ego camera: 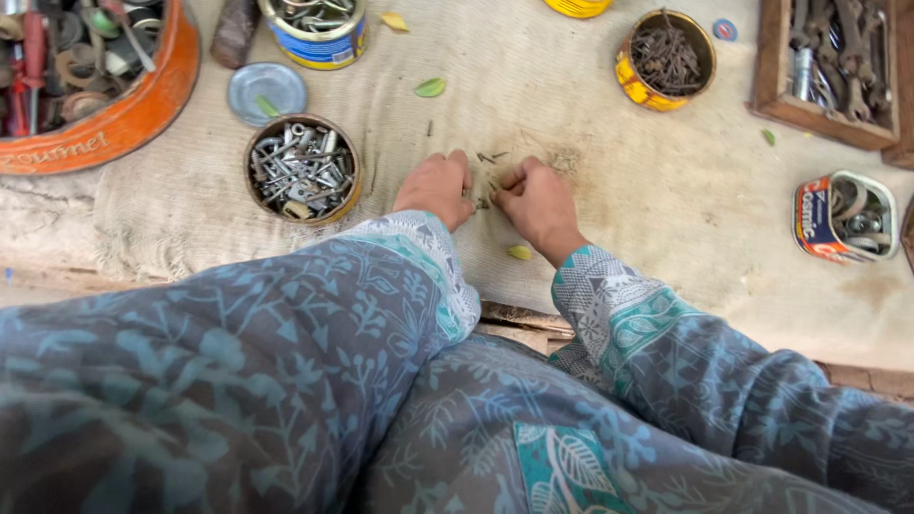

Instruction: The person sorts various nails, screws, and bolts into different metal tins and wooden trays on the floor, picking up loose hardware and placing it into containers, and later closing a small blue rectangular tin.

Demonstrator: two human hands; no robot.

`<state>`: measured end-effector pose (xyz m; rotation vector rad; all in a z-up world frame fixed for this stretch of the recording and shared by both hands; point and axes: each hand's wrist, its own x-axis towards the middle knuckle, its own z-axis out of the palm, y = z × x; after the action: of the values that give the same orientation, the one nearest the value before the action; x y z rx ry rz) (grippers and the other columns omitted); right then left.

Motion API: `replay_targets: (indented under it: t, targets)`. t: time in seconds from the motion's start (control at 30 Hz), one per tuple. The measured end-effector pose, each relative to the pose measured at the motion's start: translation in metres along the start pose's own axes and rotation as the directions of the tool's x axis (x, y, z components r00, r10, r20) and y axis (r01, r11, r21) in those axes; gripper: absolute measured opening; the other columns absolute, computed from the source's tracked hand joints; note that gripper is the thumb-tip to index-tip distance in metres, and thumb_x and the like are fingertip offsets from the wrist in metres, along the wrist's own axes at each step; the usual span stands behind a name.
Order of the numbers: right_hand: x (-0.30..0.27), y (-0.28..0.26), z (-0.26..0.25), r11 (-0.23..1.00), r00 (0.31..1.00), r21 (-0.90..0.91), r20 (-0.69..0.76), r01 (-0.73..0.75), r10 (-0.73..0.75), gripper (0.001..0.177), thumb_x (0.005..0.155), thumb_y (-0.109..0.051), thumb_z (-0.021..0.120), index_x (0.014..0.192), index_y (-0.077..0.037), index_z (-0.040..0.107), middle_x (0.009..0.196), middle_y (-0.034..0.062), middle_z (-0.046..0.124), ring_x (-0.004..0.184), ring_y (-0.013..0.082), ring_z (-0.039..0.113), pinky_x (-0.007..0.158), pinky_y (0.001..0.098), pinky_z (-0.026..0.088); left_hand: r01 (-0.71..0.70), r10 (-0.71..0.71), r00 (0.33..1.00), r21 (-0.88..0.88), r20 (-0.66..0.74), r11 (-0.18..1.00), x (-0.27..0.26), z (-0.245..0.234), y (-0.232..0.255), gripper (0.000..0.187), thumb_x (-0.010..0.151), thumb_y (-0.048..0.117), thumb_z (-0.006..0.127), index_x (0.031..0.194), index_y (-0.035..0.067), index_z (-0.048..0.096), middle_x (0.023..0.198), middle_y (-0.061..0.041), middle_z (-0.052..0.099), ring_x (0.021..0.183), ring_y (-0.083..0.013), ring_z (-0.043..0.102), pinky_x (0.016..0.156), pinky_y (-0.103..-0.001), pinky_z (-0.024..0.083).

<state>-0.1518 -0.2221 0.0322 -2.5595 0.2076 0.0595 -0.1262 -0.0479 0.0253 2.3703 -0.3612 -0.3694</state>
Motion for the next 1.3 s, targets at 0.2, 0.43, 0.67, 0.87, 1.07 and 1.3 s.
replay_targets:
  t: [0.2, 0.43, 0.67, 0.87, 1.07, 1.3]
  targets:
    - [-0.004, -0.012, 0.002, 0.998, 0.999, -0.038, -0.027, -0.042, 0.041, 0.019, 0.080, -0.023, 0.079, 0.092, -0.010, 0.073, 0.085, 0.0054, 0.078, 0.078, 0.0212, 0.075, 0.073, 0.0366, 0.057, -0.003, 0.003, 1.000, 0.004, 0.019, 1.000, 0.017, 0.005, -0.011, 0.026, 0.079, 0.014, 0.079, 0.100, 0.009, 0.065, 0.114, -0.017, 0.063, 0.113, -0.0347, 0.060, 0.100, -0.043, 0.048]
    - [0.005, -0.019, -0.011, 0.990, 0.998, -0.138, 0.056, -0.034, 0.042, 0.012, 0.074, -0.022, 0.080, 0.076, -0.011, 0.076, 0.079, 0.0097, 0.077, 0.075, 0.0220, 0.074, 0.076, 0.0340, 0.057, 0.238, -0.221, 0.971, -0.307, 0.088, 0.922, 0.032, 0.000, -0.010, 0.013, 0.081, 0.015, 0.074, 0.087, 0.004, 0.074, 0.091, -0.014, 0.076, 0.092, -0.0261, 0.075, 0.084, -0.037, 0.061]
    - [0.013, 0.013, -0.028, 0.465, 0.903, 0.775, 0.342, -0.428, 0.261, 0.017, 0.093, -0.010, 0.067, 0.100, 0.004, 0.063, 0.093, 0.0126, 0.073, 0.084, 0.0209, 0.074, 0.083, 0.0330, 0.065, 0.381, -0.220, 0.913, -0.523, 0.345, 0.762, 0.049, 0.008, 0.000, 0.021, 0.085, 0.022, 0.072, 0.095, 0.005, 0.077, 0.089, -0.011, 0.074, 0.077, -0.0179, 0.071, 0.072, -0.031, 0.064]
    - [0.026, 0.010, -0.029, 0.303, 0.901, 0.858, 0.339, -0.414, 0.271, 0.022, 0.092, -0.006, 0.061, 0.112, 0.002, 0.067, 0.092, 0.0078, 0.069, 0.087, 0.0180, 0.070, 0.083, 0.0311, 0.064, -0.163, 0.156, 0.971, 0.027, 0.181, 0.986, 0.039, 0.013, 0.000, 0.027, 0.071, 0.019, 0.089, 0.092, 0.008, 0.074, 0.101, -0.012, 0.067, 0.107, -0.0291, 0.063, 0.094, -0.040, 0.052]
    - [0.048, -0.002, -0.011, 0.748, 0.954, 0.595, 0.140, -0.294, 0.264, 0.018, 0.090, -0.008, 0.071, 0.105, 0.000, 0.070, 0.092, 0.0063, 0.071, 0.082, 0.0174, 0.070, 0.074, 0.0317, 0.062, -0.226, 0.220, 0.970, 0.047, 0.108, 0.973, 0.044, 0.019, -0.012, 0.011, 0.076, 0.017, 0.084, 0.084, 0.010, 0.080, 0.104, -0.014, 0.066, 0.106, -0.0318, 0.063, 0.093, -0.041, 0.051]
    - [0.056, 0.007, -0.003, 1.000, 0.999, 0.017, 0.031, 0.019, -0.020, 0.008, 0.085, -0.009, 0.078, 0.089, -0.003, 0.074, 0.084, 0.0089, 0.075, 0.076, 0.0156, 0.071, 0.072, 0.0308, 0.057, 0.267, -0.229, 0.964, -0.484, 0.137, 0.833, 0.074, 0.008, -0.036, 0.011, 0.086, 0.020, 0.073, 0.086, 0.011, 0.080, 0.068, -0.002, 0.072, 0.064, -0.0154, 0.068, 0.068, -0.033, 0.057]
